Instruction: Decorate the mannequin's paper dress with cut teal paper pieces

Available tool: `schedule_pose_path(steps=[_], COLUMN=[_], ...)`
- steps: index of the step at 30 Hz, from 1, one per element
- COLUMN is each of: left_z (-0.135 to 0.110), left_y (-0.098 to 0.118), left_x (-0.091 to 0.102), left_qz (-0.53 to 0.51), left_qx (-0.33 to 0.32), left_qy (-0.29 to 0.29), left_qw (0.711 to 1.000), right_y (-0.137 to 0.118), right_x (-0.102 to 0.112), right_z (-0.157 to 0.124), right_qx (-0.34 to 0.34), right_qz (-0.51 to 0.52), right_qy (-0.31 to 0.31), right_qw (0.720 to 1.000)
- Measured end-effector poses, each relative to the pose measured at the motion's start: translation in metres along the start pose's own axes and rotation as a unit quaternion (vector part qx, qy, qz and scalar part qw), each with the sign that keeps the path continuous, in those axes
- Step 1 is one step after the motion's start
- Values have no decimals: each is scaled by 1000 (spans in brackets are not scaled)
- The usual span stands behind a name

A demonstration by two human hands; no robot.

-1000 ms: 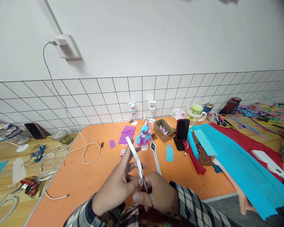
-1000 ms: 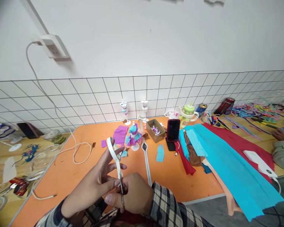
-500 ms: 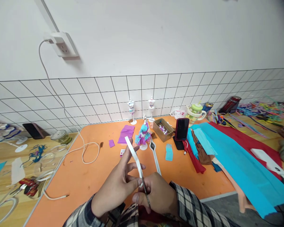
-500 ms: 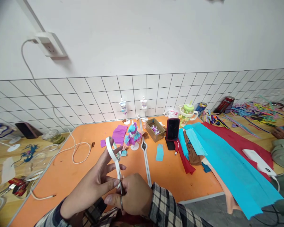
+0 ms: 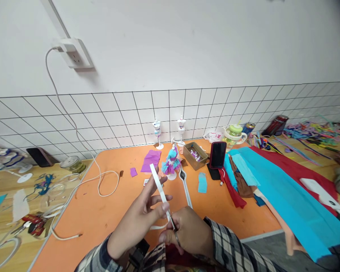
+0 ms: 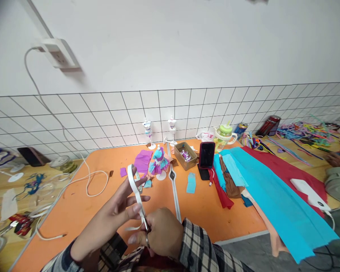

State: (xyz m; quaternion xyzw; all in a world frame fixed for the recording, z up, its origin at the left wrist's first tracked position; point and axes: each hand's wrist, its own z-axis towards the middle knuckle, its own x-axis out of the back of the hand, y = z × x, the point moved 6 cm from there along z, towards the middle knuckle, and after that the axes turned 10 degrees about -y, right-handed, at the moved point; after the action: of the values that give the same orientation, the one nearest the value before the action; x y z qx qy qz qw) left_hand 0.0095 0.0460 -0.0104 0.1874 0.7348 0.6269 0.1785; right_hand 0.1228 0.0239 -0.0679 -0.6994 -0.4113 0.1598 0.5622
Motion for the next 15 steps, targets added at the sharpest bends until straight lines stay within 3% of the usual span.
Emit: schedule_pose_path(steps=[8, 15], left_z=[10, 10], left_y=[-4, -2], left_x=[17, 18], left_qz=[72, 30], left_qx=[-51, -69], left_qy=[105, 161], left_qw=[991, 984], right_y=[-4, -1], right_x=[-3, -5], right_z=[2, 3], right_qx=[14, 22], right_qz=[-8, 40], right_qy=[-10, -44], right_qw=[1000, 998])
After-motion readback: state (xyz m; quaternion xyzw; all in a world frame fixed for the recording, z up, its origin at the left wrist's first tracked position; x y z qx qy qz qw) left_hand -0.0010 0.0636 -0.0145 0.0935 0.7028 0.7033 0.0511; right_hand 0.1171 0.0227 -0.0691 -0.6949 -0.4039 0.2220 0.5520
